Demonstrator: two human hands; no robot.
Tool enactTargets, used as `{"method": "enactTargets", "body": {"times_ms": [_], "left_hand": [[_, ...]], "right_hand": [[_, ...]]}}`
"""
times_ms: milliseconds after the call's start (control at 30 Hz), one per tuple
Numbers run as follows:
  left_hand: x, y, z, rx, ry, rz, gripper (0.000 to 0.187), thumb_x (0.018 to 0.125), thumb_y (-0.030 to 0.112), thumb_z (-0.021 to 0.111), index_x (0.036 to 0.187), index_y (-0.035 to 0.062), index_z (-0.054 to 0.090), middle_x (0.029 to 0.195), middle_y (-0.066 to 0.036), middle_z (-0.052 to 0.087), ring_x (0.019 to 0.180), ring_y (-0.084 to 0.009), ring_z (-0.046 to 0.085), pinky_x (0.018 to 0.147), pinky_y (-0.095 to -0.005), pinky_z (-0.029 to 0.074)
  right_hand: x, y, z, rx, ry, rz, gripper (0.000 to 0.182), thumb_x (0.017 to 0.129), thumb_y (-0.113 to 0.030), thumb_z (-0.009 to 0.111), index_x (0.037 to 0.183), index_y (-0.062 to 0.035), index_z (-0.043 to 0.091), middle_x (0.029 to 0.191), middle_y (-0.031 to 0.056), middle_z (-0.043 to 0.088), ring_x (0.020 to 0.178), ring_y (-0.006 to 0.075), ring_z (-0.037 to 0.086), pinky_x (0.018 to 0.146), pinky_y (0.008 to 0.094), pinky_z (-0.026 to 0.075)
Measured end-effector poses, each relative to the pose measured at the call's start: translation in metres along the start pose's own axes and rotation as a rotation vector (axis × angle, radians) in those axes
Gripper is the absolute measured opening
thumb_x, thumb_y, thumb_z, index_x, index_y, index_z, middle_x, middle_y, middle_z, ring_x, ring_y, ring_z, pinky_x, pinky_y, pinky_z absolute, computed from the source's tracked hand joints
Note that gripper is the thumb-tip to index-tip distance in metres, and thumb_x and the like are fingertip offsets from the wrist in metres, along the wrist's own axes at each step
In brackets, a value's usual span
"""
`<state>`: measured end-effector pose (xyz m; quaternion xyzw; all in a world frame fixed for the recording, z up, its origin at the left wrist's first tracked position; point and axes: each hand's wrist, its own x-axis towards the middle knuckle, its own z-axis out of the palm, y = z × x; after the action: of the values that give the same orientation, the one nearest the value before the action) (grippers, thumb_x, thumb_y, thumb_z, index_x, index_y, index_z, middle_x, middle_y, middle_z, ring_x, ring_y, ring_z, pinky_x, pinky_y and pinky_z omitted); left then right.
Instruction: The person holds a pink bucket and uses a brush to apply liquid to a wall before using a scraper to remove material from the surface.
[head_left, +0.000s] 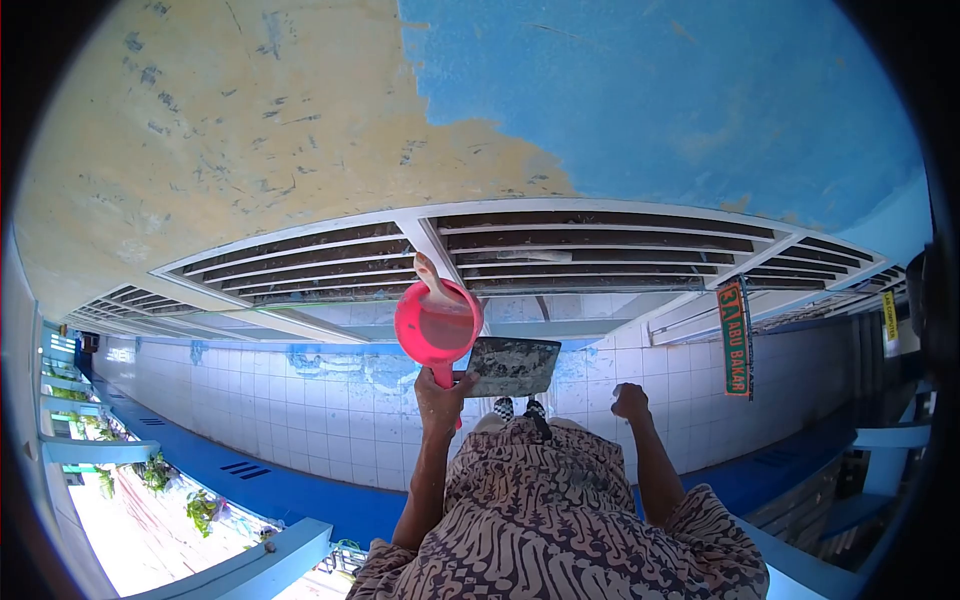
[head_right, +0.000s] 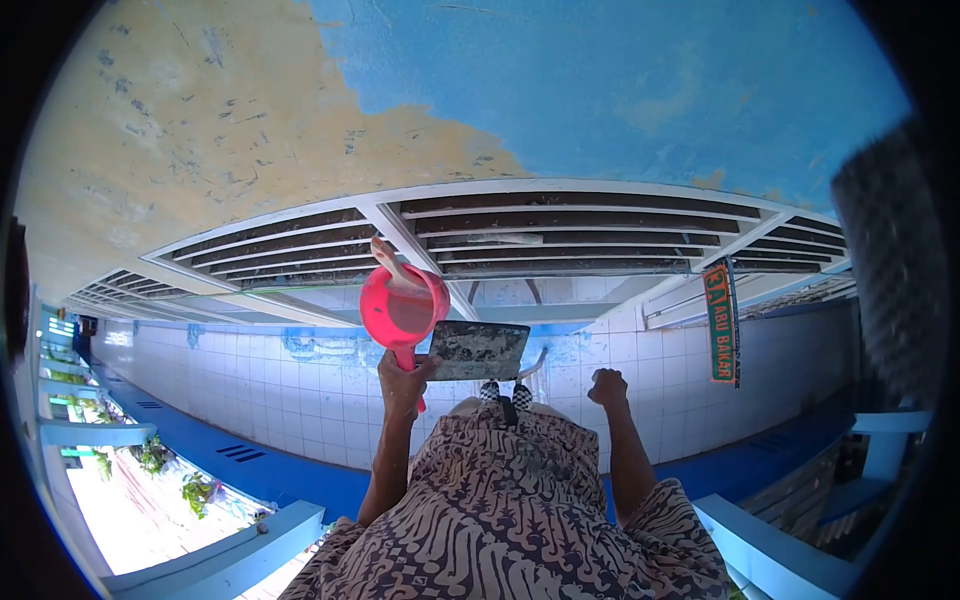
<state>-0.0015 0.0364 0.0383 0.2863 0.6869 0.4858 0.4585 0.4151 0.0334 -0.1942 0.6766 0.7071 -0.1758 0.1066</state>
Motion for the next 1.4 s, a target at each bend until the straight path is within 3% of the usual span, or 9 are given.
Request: {"method": "enactTargets", "body": {"times_ms": [100, 167, 267, 367, 433, 700, 1033, 1133, 1400], "left_hand": [[0.002, -0.009, -0.004, 0.043, 0.019, 0.044, 0.041, 0.072, 0.001, 0.084, 0.104, -0.002, 0.059, 0.083, -0.01, 0.073, 0.055, -0.007, 0.056, 0.047, -0.024, 0.043], [-0.001, -0.004, -0.005, 0.055, 0.027, -0.024, 0.041, 0.072, 0.001, 0.084, 0.104, -0.0021, 0.059, 0.084, -0.011, 0.073, 0.059, -0.0087, 0.06, 0.052, -0.0248, 0.047], [-0.002, -0.005, -0.004, 0.085, 0.013, -0.045, 0.042, 0.071, 0.002, 0.084, 0.105, -0.0023, 0.06, 0.084, -0.011, 0.073, 0.064, -0.0101, 0.063, 0.056, -0.0254, 0.049], [0.001, -0.015, 0.002, 0.079, 0.017, 0.08, 0.042, 0.07, 0.005, 0.086, 0.102, -0.0038, 0.06, 0.078, -0.008, 0.069, 0.054, -0.0082, 0.055, 0.046, -0.0237, 0.043], [-0.001, -0.011, 0.006, 0.075, 0.007, 0.062, 0.041, 0.07, 0.005, 0.086, 0.101, -0.0036, 0.06, 0.078, -0.008, 0.069, 0.054, -0.0083, 0.055, 0.046, -0.0237, 0.043], [-0.004, -0.007, 0.002, 0.039, 0.033, 0.089, 0.038, 0.071, 0.002, 0.085, 0.099, -0.0023, 0.06, 0.077, -0.008, 0.069, 0.054, -0.0081, 0.055, 0.046, -0.0238, 0.043], [-0.001, -0.005, -0.009, 0.019, 0.073, 0.004, 0.039, 0.071, 0.0, 0.085, 0.1, -0.0024, 0.06, 0.08, -0.01, 0.071, 0.056, -0.0085, 0.056, 0.049, -0.0243, 0.044], [0.002, -0.009, -0.016, 0.028, 0.072, -0.046, 0.039, 0.071, 0.0, 0.084, 0.102, -0.0026, 0.06, 0.084, -0.012, 0.073, 0.061, -0.0098, 0.059, 0.054, -0.0251, 0.047], [0.004, -0.017, -0.013, -0.018, 0.144, 0.004, 0.034, 0.071, -0.002, 0.083, 0.094, 0.0, 0.057, 0.077, -0.008, 0.066, 0.047, -0.0056, 0.048, 0.039, -0.0223, 0.034]], "right_hand": [[0.021, -0.009, 0.017, 0.054, 0.006, 0.108, 0.022, 0.069, -0.012, 0.073, 0.089, -0.004, 0.071, 0.088, 0.0162, 0.072, 0.086, 0.038, 0.071, 0.083, 0.0466, 0.058], [0.027, -0.014, 0.023, 0.397, 0.342, -0.286, 0.021, 0.066, -0.007, 0.07, 0.087, -0.0049, 0.071, 0.102, 0.0177, 0.073, 0.095, 0.0379, 0.069, 0.09, 0.044, 0.055], [0.029, -0.098, -0.099, 0.645, 0.327, -0.284, 0.021, 0.074, -0.003, 0.067, 0.094, -0.0036, 0.075, 0.101, 0.0207, 0.073, 0.095, 0.0383, 0.07, 0.089, 0.043, 0.055], [0.026, -0.167, -0.198, 1.259, 0.118, -0.463, 0.029, 0.086, -0.02, 0.079, 0.107, -0.0015, 0.076, 0.09, 0.014, 0.076, 0.083, 0.0211, 0.072, 0.076, 0.037, 0.056], [0.036, -0.193, -0.223, 1.155, 0.0, -0.75, 0.031, 0.082, -0.019, 0.081, 0.107, -0.0006, 0.077, 0.088, 0.0112, 0.076, 0.078, 0.0191, 0.07, 0.074, 0.0359, 0.055], [0.071, -0.2, -0.224, 0.882, -0.429, -0.753, 0.024, 0.077, -0.014, 0.083, 0.095, 0.0006, 0.077, 0.082, 0.0076, 0.074, 0.076, 0.0131, 0.066, 0.074, 0.0299, 0.052], [0.07, -0.093, -0.121, 1.281, -0.45, -0.336, 0.021, 0.074, -0.013, 0.079, 0.082, 0.0052, 0.074, 0.075, 0.0117, 0.071, 0.067, 0.0184, 0.066, 0.068, 0.0325, 0.054], [0.085, -0.012, 0.02, 0.112, -0.003, -0.153, 0.018, 0.071, -0.02, 0.073, 0.081, -0.0047, 0.072, 0.082, 0.0171, 0.073, 0.077, 0.0381, 0.072, 0.077, 0.0443, 0.06], [0.016, -0.003, 0.041, 0.253, -0.003, 0.191, 0.044, 0.072, -0.015, 0.073, 0.114, 0.0001, 0.07, 0.108, 0.0235, 0.072, 0.101, 0.035, 0.071, 0.086, 0.0427, 0.059]]}}
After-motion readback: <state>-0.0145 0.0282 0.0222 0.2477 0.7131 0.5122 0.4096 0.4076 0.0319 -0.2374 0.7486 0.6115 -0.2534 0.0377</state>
